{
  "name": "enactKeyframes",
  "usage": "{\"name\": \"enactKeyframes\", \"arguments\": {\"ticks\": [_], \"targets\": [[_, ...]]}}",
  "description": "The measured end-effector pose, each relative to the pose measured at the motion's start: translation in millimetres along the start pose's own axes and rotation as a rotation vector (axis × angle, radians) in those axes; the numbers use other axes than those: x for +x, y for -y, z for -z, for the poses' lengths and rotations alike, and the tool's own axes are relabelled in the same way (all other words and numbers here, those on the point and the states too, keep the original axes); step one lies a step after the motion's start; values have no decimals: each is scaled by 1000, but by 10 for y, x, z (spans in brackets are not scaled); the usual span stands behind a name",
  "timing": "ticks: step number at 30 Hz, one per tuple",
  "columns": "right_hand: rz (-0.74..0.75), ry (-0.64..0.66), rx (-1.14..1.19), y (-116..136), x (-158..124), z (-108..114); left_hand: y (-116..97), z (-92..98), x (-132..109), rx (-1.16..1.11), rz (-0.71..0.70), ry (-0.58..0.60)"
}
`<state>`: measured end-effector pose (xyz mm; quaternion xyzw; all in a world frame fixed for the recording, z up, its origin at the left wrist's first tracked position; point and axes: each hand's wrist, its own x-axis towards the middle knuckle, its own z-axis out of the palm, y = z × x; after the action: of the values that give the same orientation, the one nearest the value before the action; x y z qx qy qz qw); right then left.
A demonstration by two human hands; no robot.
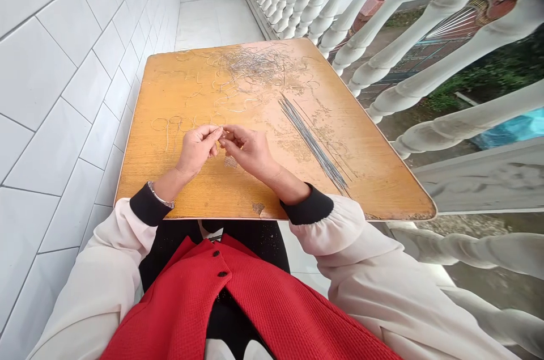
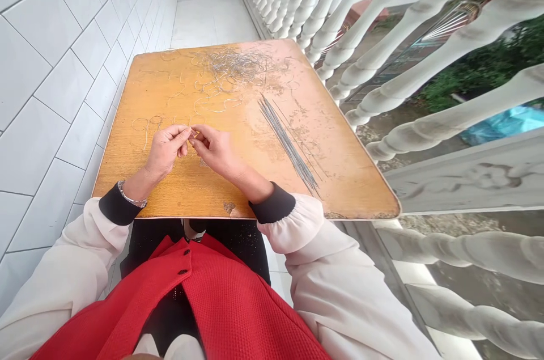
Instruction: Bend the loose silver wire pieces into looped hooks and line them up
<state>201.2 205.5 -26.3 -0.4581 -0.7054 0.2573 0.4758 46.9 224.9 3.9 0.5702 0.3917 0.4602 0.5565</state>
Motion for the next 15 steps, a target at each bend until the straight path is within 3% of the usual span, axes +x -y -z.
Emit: {"name": "enactKeyframes", "arguments": {"ticks": [4, 11, 13, 15], "targets": [[-33, -20, 6, -16, 6, 7, 120, 44, 29, 197, -183, 27], [-189, -144, 147, -15, 81, 64, 249, 121, -3, 530, -746, -56], [-257, -162, 240, -22, 115, 88, 240, 132, -12, 505, -808, -87], [-294, -157, 319, -24, 143, 109, 223, 136, -14, 447, -778, -117]]}}
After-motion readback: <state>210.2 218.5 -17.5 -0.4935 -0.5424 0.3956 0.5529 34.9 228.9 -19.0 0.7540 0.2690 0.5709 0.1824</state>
